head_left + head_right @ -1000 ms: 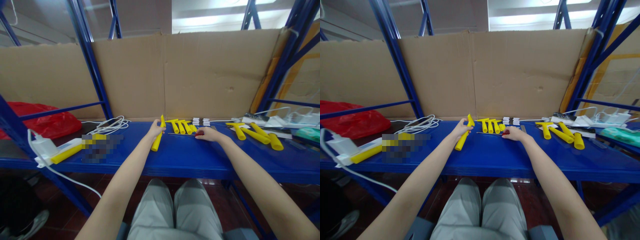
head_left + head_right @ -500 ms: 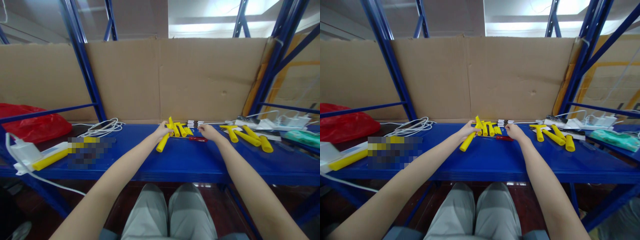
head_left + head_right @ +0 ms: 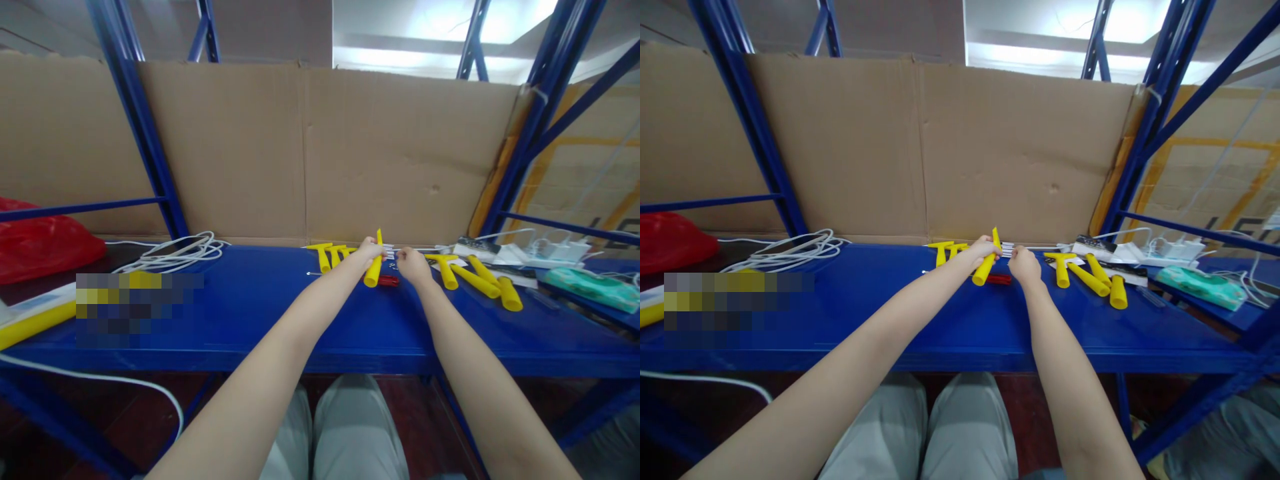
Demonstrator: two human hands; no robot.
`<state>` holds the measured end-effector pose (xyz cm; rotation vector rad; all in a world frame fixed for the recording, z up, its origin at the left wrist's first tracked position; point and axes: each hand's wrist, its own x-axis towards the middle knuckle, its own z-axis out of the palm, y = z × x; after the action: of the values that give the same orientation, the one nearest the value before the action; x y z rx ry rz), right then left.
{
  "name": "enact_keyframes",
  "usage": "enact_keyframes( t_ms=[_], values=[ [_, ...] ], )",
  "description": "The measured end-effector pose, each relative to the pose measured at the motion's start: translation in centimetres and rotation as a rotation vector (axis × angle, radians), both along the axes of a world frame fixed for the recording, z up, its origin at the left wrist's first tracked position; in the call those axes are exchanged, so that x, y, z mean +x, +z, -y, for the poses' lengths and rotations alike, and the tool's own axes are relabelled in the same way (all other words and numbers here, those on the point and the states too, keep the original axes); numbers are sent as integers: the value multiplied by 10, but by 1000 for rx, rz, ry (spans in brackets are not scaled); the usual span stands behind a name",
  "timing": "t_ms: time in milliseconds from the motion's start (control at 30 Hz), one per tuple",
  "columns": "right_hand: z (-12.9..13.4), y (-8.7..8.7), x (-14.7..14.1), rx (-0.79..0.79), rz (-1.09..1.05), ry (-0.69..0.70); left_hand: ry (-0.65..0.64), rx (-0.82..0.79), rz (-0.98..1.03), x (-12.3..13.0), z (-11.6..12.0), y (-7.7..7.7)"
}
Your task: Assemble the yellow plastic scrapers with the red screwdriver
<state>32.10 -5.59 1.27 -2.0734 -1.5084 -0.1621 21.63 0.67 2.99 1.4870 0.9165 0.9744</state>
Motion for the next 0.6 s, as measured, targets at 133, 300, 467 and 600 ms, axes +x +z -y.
enact_keyframes(
  t_ms=[133,300,467,600],
  values=[
    [2,0,-1,-8,-93,-98,50,-52,-130,20,0,0],
    [3,-3,-1,-39,-136,-119,68,-64,-160,30,5,-1],
    [1,-6,0,-90,-128,-88,45,-59,-154,23,10,4],
    [-1,-8,3,-157,-92,-46,26,-13,-114,1,12,14]
  ],
)
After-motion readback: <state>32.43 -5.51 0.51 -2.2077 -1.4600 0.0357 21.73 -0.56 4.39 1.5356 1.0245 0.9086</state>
